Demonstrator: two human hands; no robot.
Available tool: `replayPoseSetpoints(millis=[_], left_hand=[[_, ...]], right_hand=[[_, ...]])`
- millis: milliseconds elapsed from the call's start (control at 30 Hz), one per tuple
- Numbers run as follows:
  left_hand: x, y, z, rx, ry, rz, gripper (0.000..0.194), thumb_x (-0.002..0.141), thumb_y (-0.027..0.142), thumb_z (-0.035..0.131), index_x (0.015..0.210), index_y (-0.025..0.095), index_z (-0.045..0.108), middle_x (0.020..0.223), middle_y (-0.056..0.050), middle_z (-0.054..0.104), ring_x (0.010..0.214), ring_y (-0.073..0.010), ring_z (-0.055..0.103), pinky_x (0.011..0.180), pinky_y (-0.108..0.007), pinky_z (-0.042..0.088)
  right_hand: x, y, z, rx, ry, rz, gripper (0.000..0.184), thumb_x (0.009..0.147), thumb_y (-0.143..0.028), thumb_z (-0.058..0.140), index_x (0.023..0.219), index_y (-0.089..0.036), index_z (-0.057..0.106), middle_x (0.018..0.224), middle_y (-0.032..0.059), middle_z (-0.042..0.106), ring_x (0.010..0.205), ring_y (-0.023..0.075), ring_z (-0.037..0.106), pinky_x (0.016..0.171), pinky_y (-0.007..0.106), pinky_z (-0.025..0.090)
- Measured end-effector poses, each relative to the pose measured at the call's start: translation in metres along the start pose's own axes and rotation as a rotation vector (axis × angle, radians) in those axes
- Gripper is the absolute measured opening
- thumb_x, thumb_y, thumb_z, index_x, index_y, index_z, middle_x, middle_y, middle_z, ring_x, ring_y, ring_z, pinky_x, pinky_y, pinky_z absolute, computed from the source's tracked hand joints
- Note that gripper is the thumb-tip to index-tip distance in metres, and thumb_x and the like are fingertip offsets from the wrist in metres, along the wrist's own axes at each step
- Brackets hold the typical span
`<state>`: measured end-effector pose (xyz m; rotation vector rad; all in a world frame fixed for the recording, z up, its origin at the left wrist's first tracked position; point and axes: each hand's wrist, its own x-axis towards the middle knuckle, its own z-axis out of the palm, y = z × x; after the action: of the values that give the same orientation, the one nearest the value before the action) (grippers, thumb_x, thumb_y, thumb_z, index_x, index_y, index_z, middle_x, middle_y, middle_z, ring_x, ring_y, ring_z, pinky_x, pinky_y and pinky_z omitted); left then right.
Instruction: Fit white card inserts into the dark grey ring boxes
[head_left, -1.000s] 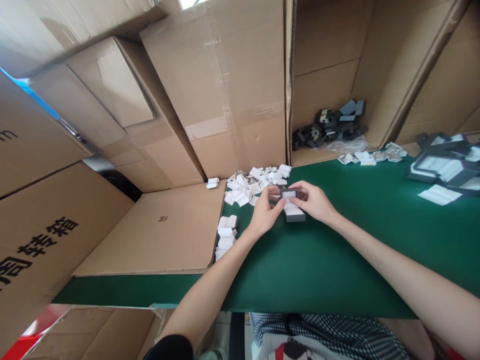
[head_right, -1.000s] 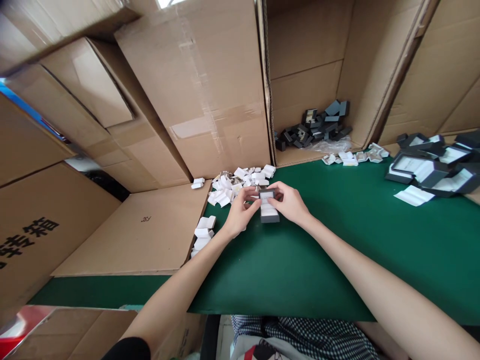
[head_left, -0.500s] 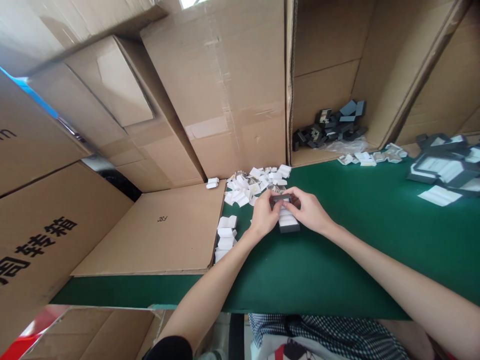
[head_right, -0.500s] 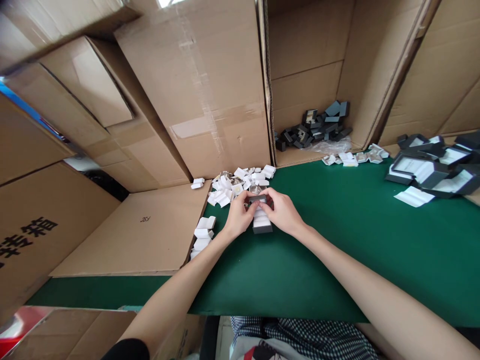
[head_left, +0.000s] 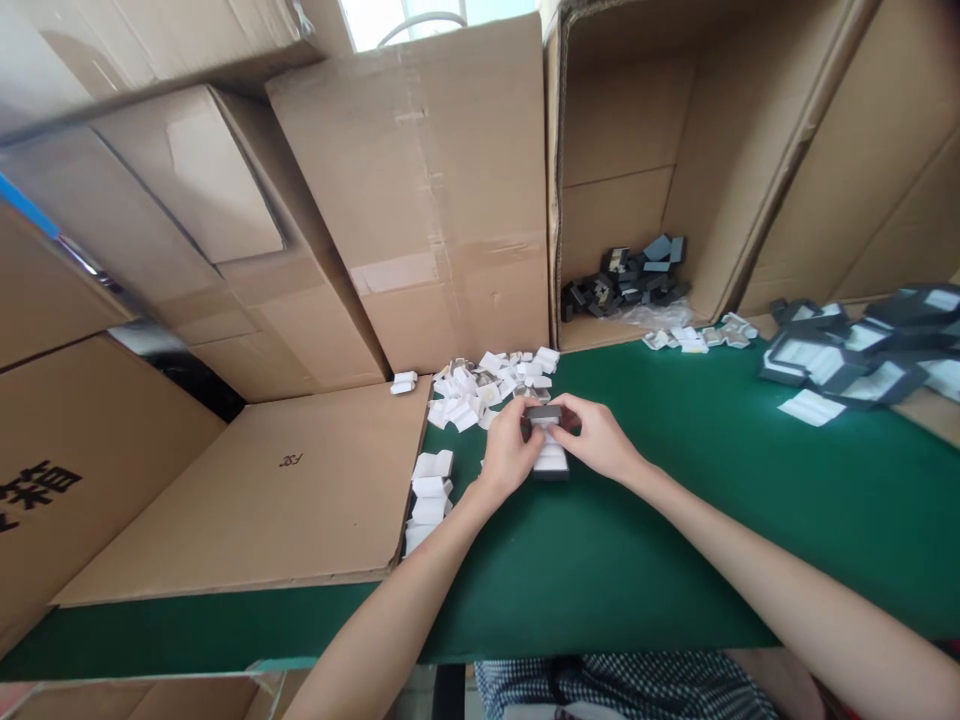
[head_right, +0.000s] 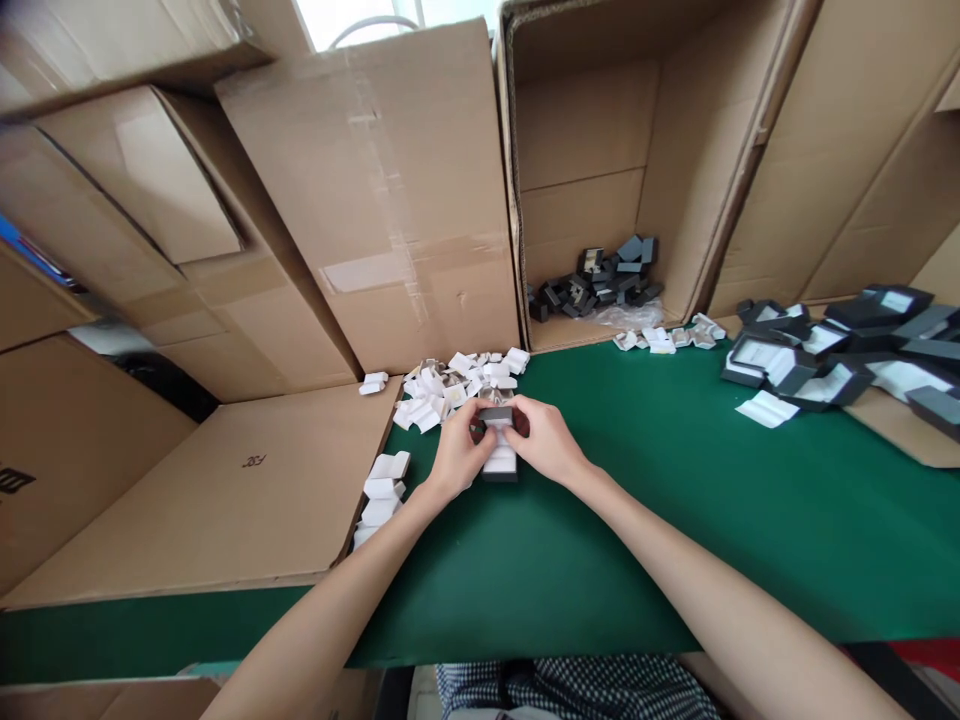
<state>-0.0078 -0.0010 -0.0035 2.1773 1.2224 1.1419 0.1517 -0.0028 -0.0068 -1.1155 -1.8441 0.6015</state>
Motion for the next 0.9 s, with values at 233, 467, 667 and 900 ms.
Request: replayPoseSetpoints(millis=[233,467,667,900], left_hand=[[-0.003,-0.001,0.001,0.147,-0.104,0.007,0.028,0.082,0.016,0.047,0.109,0.022,0.045,0.107,-0.005,0.059,0.090,-0.0193,0.059,0.076,-0.033,0.049],[-0.001,-0.002,-0.005,0.236,-0.162,0.035,0.042,0.081,0.014,0.048,0.121,0.023,0.040,0.122,-0.008,0.054,0.108,-0.0225,0.055,0.089,-0.039,0.048],[-0.001,-0.006,-0.005,0.219,-0.156,0.053,0.045,0.081,0.015,0.049,0.124,0.023,0.039,0.125,-0.008,0.052,0.113,-0.0224,0.053,0.093,-0.039,0.047],[0.001,0.002,-0.011,0.288,-0.186,0.107,0.044,0.084,0.020,0.048,0.127,0.022,0.036,0.124,-0.010,0.052,0.111,-0.0236,0.053,0.092,-0.042,0.047]], right_hand=[[0.001,0.008,-0.009,-0.044,-0.074,0.055,0.017,0.075,-0.023,0.054,0.093,-0.022,0.054,0.078,-0.0006,0.063,0.063,0.0150,0.057,0.062,0.028,0.043],[0.001,0.015,-0.007,-0.062,-0.054,0.065,0.016,0.078,-0.024,0.052,0.093,-0.022,0.050,0.079,-0.0004,0.062,0.066,0.0157,0.058,0.063,0.028,0.045],[0.002,0.016,-0.011,-0.037,-0.169,0.071,0.019,0.080,-0.030,0.053,0.095,-0.020,0.057,0.081,0.0013,0.064,0.072,0.0165,0.058,0.068,0.029,0.045],[-0.001,0.018,-0.045,-0.092,-0.109,0.099,0.019,0.076,-0.030,0.058,0.089,-0.018,0.065,0.077,0.0017,0.066,0.066,0.0158,0.058,0.063,0.029,0.045]])
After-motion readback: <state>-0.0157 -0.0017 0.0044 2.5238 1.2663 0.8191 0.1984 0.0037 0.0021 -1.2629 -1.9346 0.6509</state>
